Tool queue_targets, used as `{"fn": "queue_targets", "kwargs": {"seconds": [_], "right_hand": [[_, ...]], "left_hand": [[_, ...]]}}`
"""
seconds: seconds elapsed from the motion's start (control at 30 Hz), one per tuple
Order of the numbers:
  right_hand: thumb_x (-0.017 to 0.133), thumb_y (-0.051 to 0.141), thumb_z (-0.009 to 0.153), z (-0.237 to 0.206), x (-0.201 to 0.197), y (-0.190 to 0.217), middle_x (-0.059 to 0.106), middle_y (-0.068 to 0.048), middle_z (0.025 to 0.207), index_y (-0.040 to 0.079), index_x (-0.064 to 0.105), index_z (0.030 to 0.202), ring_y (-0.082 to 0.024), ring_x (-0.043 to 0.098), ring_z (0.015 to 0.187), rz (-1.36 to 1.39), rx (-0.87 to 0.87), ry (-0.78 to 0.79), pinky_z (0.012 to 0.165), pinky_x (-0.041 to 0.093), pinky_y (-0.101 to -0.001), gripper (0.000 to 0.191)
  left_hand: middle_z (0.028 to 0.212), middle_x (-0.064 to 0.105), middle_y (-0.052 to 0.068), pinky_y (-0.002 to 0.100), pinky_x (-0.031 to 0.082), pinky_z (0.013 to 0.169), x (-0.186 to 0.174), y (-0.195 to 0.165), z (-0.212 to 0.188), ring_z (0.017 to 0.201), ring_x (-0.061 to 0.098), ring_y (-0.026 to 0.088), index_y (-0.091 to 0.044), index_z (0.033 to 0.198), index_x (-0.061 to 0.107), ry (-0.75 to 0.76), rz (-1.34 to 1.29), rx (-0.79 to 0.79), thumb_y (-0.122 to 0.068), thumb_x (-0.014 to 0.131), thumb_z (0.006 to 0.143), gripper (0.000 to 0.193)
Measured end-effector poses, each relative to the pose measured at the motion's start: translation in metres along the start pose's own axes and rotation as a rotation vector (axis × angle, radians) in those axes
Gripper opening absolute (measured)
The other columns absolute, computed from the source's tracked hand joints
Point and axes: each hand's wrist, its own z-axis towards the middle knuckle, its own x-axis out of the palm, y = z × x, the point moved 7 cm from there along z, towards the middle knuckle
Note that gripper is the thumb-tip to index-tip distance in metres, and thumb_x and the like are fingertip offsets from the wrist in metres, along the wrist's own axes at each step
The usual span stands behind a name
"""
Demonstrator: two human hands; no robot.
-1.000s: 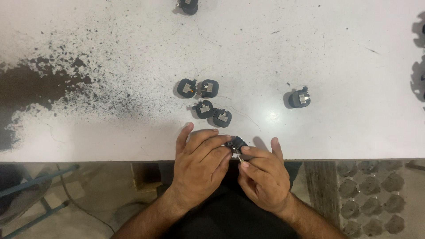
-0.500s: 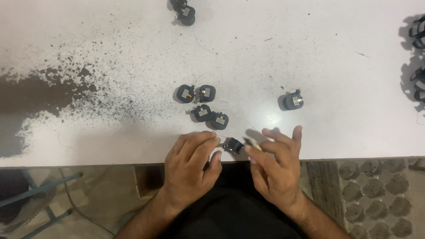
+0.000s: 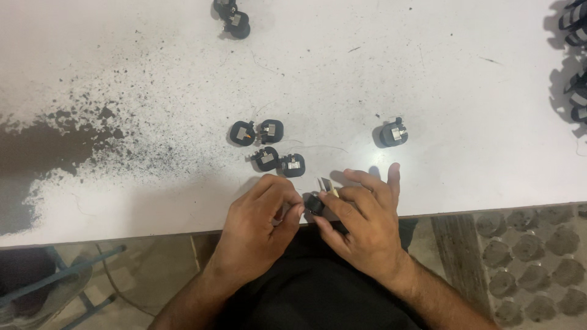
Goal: The person sits at a white workbench fitting small black plastic housings together, using a small stick-like tool to press or seat parts inside each housing. Finished assemblies are set aside on the table, and the person repeatedly picks up the next unassembled housing and continues the same fitting process.
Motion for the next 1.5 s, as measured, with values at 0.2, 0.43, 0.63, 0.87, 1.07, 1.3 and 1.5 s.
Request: {"fn": "queue_targets", "kwargs": {"seconds": [0.2, 0.43, 0.63, 0.87, 1.07, 1.3, 1.5], "right_hand": [[0.087, 0.024, 0.079, -0.002, -0.002, -0.002, 0.063, -0.004, 0.101, 0.01, 0.075, 0.109, -0.029, 0.053, 0.128, 0.027, 0.014, -0.004, 0.125, 0.007, -0.0678, 0.035], [0.088, 0.026, 0.079, -0.001, -0.003, -0.003, 0.064, -0.004, 0.101, 0.01, 0.075, 0.105, -0.027, 0.055, 0.125, 0.026, 0.041, -0.042, 0.125, 0.01, -0.0684, 0.034], [0.088, 0.026, 0.077, -0.001, -0.004, -0.003, 0.064, -0.004, 0.1, 0.009, 0.075, 0.103, -0.028, 0.055, 0.123, 0.032, 0.044, -0.028, 0.124, 0.012, -0.0685, 0.034], [0.088, 0.025, 0.075, 0.001, -0.005, -0.003, 0.064, -0.006, 0.1, 0.008, 0.075, 0.102, -0.029, 0.055, 0.122, 0.039, 0.059, -0.039, 0.124, 0.013, -0.0693, 0.034], [0.088, 0.023, 0.074, 0.002, -0.004, -0.003, 0.064, -0.006, 0.102, 0.008, 0.074, 0.102, -0.028, 0.055, 0.124, 0.069, 0.041, -0.01, 0.124, 0.012, -0.0704, 0.034], [0.089, 0.025, 0.075, 0.005, -0.005, -0.003, 0.06, -0.005, 0.101, 0.008, 0.074, 0.106, -0.029, 0.054, 0.125, 0.063, -0.072, 0.083, 0.122, 0.01, -0.0722, 0.038], [0.087, 0.024, 0.077, 0.009, -0.007, -0.003, 0.063, -0.004, 0.105, 0.01, 0.074, 0.106, -0.029, 0.053, 0.126, 0.08, -0.039, 0.053, 0.123, 0.011, -0.07, 0.035]], "left_hand": [[0.1, 0.067, 0.008, 0.03, 0.056, 0.058, -0.001, -0.004, -0.009, 0.072, 0.068, 0.018, -0.003, 0.098, 0.065, -0.064, 0.001, 0.023, -0.004, 0.073, 0.091, 0.01], [0.103, 0.068, 0.009, 0.035, 0.056, 0.061, 0.001, -0.005, -0.017, 0.081, 0.07, 0.024, -0.005, 0.1, 0.067, -0.17, 0.201, 0.107, -0.005, 0.077, 0.089, 0.015], [0.119, 0.062, 0.013, 0.041, 0.058, 0.079, 0.001, -0.008, -0.02, 0.103, 0.067, 0.031, -0.002, 0.112, 0.065, -0.174, 0.249, 0.283, -0.009, 0.078, 0.085, 0.031], [0.12, 0.062, 0.007, 0.036, 0.056, 0.081, 0.013, -0.007, -0.02, 0.103, 0.066, 0.024, -0.007, 0.104, 0.067, -0.197, 0.493, 0.454, -0.008, 0.078, 0.083, 0.023], [0.12, 0.061, 0.008, 0.037, 0.057, 0.083, 0.018, -0.024, -0.021, 0.108, 0.067, 0.024, -0.004, 0.106, 0.068, -0.174, 0.573, 0.587, -0.009, 0.077, 0.087, 0.021], [0.093, 0.066, 0.008, 0.03, 0.054, 0.062, 0.003, -0.003, 0.002, 0.075, 0.066, 0.016, -0.004, 0.096, 0.072, 0.049, 0.038, 0.002, -0.007, 0.074, 0.088, 0.01], [0.074, 0.072, 0.002, 0.023, 0.054, 0.054, 0.011, 0.022, 0.0, 0.063, 0.066, 0.006, -0.002, 0.097, 0.07, 0.152, -0.261, -0.284, -0.007, 0.071, 0.093, 0.006]]}}
